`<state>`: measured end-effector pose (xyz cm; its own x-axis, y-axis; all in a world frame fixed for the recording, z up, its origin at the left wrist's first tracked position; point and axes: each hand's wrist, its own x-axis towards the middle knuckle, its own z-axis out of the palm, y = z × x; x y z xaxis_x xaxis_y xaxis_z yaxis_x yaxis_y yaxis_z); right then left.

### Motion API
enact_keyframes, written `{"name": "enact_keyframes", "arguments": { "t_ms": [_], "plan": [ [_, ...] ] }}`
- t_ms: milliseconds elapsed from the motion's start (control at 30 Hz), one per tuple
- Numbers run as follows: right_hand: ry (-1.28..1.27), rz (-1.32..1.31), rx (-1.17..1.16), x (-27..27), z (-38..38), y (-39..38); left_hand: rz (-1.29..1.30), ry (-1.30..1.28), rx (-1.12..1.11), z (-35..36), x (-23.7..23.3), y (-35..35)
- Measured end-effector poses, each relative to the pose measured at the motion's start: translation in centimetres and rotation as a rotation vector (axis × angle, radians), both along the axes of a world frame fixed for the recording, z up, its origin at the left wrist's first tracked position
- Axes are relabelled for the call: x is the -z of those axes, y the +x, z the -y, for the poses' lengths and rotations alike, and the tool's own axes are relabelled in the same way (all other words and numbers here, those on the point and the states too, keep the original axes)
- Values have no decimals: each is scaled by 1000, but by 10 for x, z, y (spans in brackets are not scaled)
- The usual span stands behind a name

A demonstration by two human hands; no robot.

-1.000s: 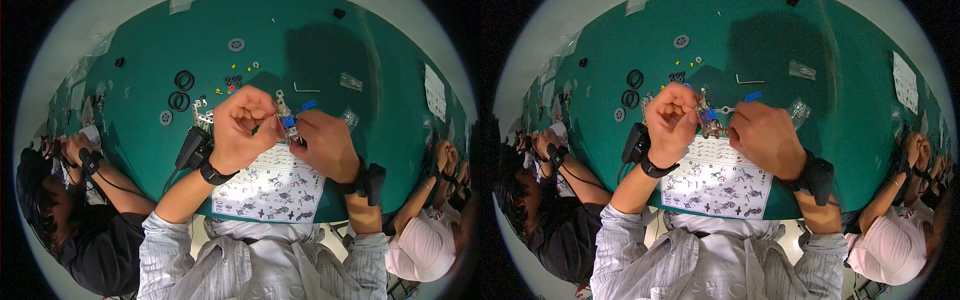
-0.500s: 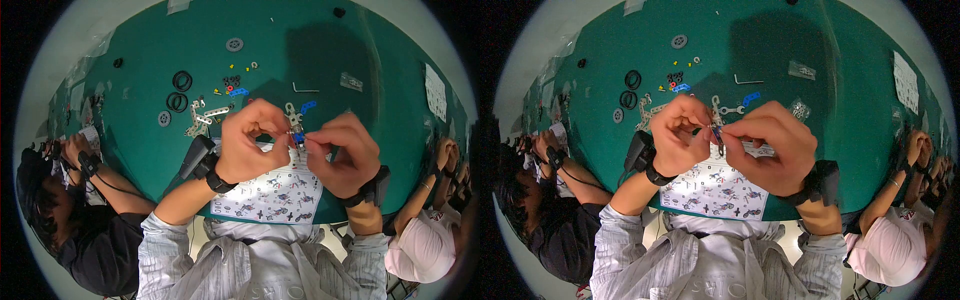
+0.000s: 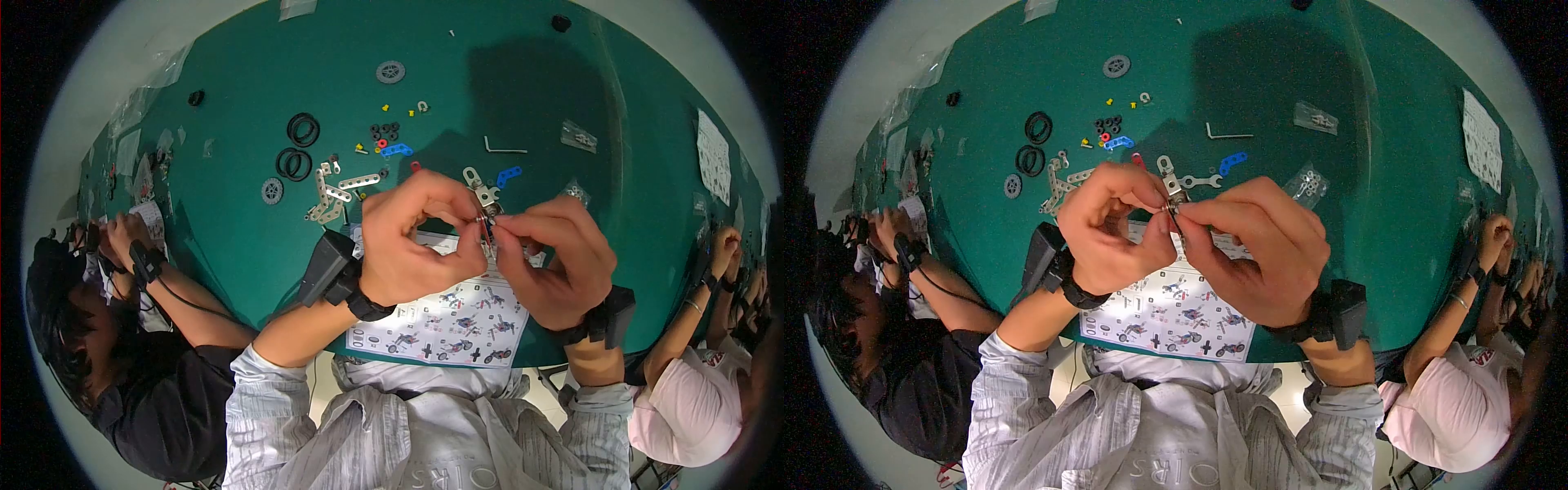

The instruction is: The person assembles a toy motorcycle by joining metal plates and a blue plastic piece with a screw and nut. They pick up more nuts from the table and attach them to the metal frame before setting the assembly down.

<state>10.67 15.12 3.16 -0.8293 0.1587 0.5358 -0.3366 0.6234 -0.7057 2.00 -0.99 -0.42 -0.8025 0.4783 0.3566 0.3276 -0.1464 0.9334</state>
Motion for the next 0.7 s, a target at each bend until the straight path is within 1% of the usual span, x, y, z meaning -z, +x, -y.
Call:
{"name": "enact_keyframes", "arguments": {
  "t_ms": [200, 333, 533, 700],
  "plan": [
    [-12, 14, 6, 0, 2, 0, -131, 18, -55, -2, 0, 0],
    [-4, 39, 5, 0, 3, 0, -126, 16, -67, -2, -1, 1],
    [-76, 40, 23, 3, 6, 0, -139, 19, -68, -2, -3, 0],
    [-20, -18, 13, 4, 4, -3, -139, 37, -48, -2, -1, 0]
  ]
}}
